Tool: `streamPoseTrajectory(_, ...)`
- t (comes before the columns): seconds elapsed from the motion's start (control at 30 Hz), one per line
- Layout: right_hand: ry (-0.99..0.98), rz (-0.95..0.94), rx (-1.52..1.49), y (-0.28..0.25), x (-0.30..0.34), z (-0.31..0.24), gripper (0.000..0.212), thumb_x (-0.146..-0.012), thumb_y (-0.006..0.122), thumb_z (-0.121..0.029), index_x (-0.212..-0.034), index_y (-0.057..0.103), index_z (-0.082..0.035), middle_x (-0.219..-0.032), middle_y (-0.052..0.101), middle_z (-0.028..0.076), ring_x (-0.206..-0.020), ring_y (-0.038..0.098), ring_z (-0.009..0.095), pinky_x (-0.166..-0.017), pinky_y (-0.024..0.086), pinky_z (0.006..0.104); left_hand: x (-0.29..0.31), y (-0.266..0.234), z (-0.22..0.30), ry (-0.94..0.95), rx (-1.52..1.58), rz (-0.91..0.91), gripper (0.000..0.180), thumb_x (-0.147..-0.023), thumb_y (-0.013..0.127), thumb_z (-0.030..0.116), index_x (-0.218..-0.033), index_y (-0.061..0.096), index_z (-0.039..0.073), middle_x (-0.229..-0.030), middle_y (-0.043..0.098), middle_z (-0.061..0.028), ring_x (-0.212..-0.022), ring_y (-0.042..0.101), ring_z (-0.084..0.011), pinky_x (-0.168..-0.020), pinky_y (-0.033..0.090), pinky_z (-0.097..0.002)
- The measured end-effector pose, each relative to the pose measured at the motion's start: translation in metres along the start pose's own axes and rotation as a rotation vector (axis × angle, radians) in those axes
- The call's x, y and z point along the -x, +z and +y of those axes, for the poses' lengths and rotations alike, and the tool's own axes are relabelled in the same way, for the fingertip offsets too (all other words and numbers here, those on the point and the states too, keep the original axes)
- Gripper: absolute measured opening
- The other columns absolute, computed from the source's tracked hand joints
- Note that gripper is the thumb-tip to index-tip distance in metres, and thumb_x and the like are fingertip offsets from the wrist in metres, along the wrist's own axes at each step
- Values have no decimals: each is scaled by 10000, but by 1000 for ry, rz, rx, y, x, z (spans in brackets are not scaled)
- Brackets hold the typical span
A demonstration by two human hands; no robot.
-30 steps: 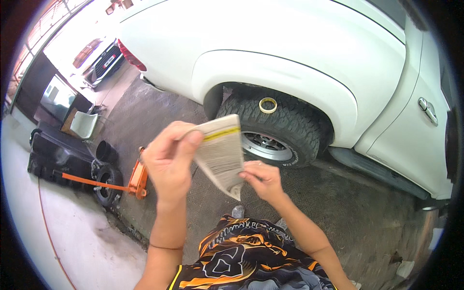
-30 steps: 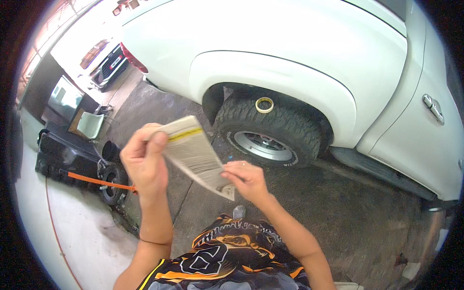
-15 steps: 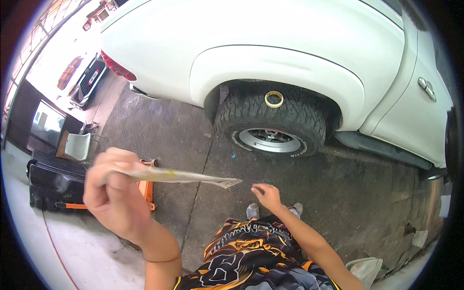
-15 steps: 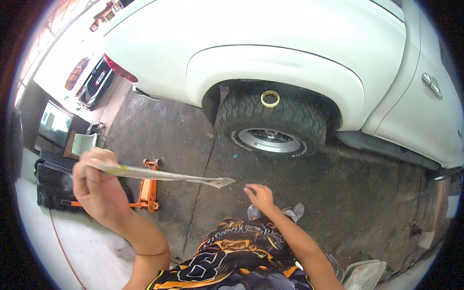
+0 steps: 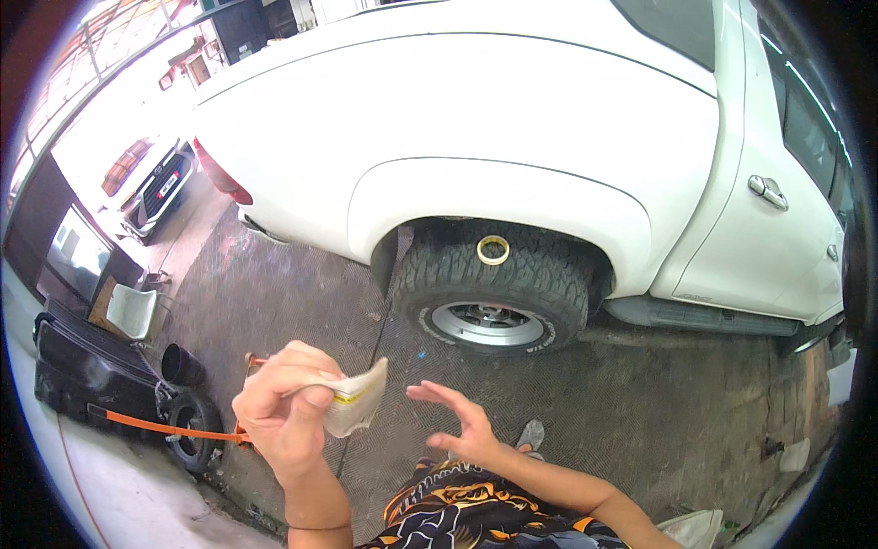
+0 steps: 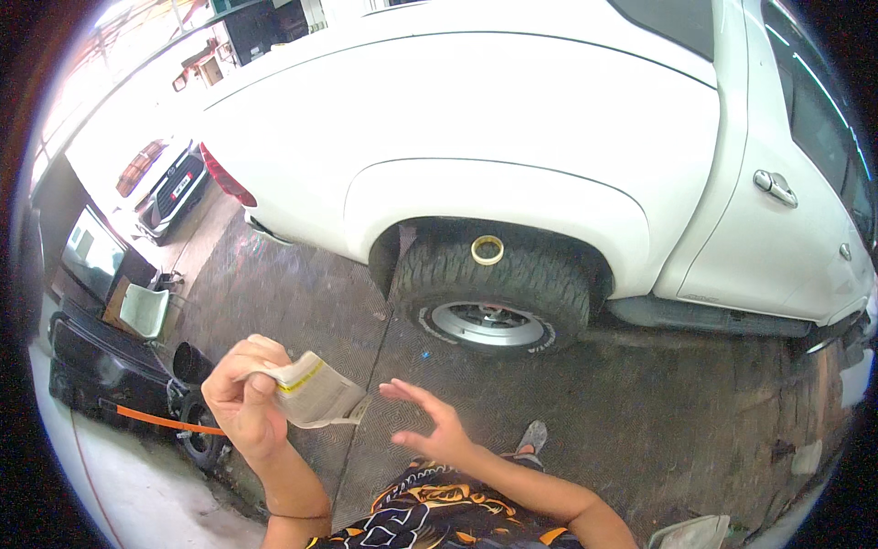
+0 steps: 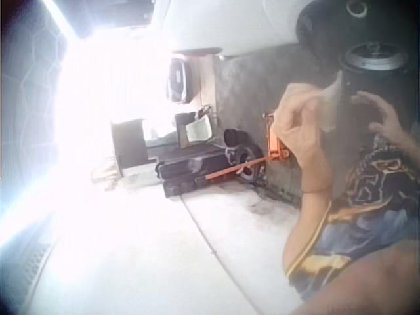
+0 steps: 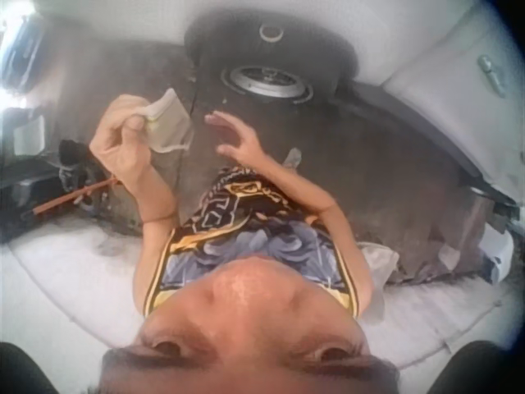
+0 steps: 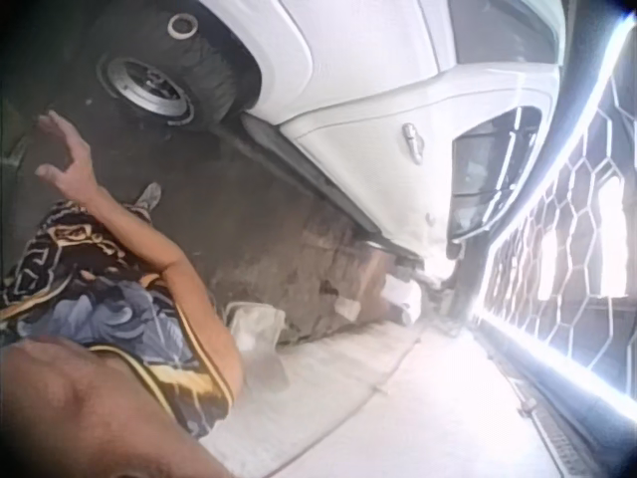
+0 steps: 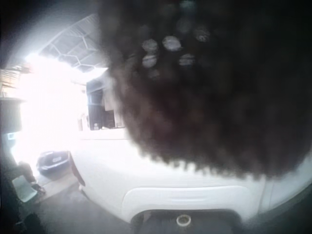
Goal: The person sits on the floor and uses masking tape to attach newspaper strips to a vehicle tire and wheel. They then walk to the rear of the truck and continue applying newspaper strips to the rear fender and door area, securing them with tape.
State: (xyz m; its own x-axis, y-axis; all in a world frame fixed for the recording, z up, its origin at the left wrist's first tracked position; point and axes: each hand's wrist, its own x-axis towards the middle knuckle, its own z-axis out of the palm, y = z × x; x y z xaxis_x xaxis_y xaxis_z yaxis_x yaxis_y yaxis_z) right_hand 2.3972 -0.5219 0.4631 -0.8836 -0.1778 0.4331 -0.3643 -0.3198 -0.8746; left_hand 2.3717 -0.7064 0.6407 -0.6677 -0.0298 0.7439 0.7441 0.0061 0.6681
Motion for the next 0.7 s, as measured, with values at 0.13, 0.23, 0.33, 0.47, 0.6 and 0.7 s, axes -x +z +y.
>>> streamPoseTrajectory(0.13, -43, -99, 321, -6, 6, 0, 414, -871, 778, -145, -1255, 674, -31, -1272, 691, 128, -1204, 639, 261, -1030, 482, 404, 10, 20, 7, -29, -24, -15, 238, -880, 760, 177, -827, 671, -37, -736, 656, -128, -682, 609, -216, -614, 450, -318)
streamPoseTrajectory(0.23, -131, -132, 341, -15, 15, 16, 349, -868, 773, -109, -1202, 705, -38, -1241, 706, 129, -1175, 652, 246, -988, 499, 394, 13, 23, 9, -22, 0, 29, 262, -893, 759, 206, -819, 667, -28, -721, 636, -113, -664, 581, -207, -588, 425, -314)
streamPoseTrajectory(0.33, -130, 68, 399, -5, 21, 0, 316, -824, 827, -145, -1102, 709, -52, -1168, 706, 113, -1086, 667, 237, -932, 516, 371, 13, 13, 13, -37, 53, 49, 247, -905, 747, 216, -835, 688, -13, -727, 677, -140, -657, 608, -189, -590, 447, -280)
streamPoseTrajectory(0.47, -440, 399, 539, 3, 42, -3, 560, -696, 937, -244, -1101, 582, -90, -1255, 557, 141, -1109, 602, 288, -922, 501, 390, 16, 18, 14, -33, 17, -1, 249, -911, 743, 215, -823, 691, -11, -692, 685, -129, -659, 629, -197, -586, 467, -290)
streamPoseTrajectory(0.6, -531, 518, 783, 5, 29, -36, 749, -703, 930, -308, -1292, 521, -90, -1388, 465, 167, -1224, 532, 324, -1025, 410, 443, 25, 25, 6, -12, 72, -151, 197, -888, 753, 160, -833, 700, -22, -738, 723, -138, -651, 638, -206, -610, 492, -304)
streamPoseTrajectory(0.7, -341, 332, 805, -7, 16, -55, 453, -816, 832, -225, -1206, 647, -88, -1240, 649, 107, -1207, 597, 246, -1108, 330, 476, 27, 31, -3, 6, 158, -178, 207, -856, 782, 163, -843, 700, -26, -726, 710, -136, -650, 636, -205, -580, 478, -308)
